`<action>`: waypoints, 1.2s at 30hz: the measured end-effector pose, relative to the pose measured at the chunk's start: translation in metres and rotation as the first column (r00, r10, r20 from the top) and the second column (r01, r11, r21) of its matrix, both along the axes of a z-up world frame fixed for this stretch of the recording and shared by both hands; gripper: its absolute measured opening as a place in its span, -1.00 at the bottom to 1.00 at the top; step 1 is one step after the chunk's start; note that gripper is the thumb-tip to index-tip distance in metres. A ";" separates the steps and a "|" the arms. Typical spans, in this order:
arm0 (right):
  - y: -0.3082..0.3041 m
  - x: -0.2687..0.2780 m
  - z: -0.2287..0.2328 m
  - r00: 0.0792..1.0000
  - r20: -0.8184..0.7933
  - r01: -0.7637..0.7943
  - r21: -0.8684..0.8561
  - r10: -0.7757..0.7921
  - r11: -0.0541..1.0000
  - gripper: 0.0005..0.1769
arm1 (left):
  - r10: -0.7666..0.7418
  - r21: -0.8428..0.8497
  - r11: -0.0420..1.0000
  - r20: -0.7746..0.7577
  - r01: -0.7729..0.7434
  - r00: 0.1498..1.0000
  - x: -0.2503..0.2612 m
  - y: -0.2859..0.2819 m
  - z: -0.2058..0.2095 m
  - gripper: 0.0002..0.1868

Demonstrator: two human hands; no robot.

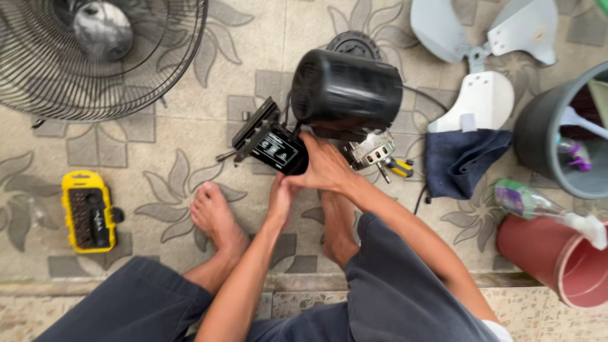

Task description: The person disassembles a fan motor, removes screws, and cleans the internal components using a spray bottle and toothbrush. They handle the motor housing, fan blades, and various small parts while sitting on the floor.

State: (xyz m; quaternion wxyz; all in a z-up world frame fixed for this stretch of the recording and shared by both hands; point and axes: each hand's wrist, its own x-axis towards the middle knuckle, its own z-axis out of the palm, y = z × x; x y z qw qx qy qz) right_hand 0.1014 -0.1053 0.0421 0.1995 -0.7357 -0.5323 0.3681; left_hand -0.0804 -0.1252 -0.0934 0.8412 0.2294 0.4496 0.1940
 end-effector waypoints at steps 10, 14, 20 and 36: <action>-0.036 0.023 0.036 0.991 -0.064 0.135 0.396 -0.119 0.908 0.05 | -0.157 -0.132 0.972 0.260 0.197 0.953 0.018 0.030 0.009 -0.54; -0.048 0.028 0.043 0.981 -0.112 0.189 0.391 -0.157 0.901 0.10 | -0.270 -0.069 0.953 0.251 0.296 0.930 0.032 0.030 0.009 -0.48; -0.085 0.045 0.040 0.937 -0.230 0.320 0.276 -0.261 0.906 0.02 | -0.466 0.236 0.867 0.072 0.439 0.882 0.070 0.015 0.038 -0.56; -0.136 0.112 0.047 0.858 -0.261 0.509 0.542 -0.441 0.669 -0.66 | -0.457 0.849 0.299 -0.273 0.435 0.847 0.171 -0.006 0.146 -0.70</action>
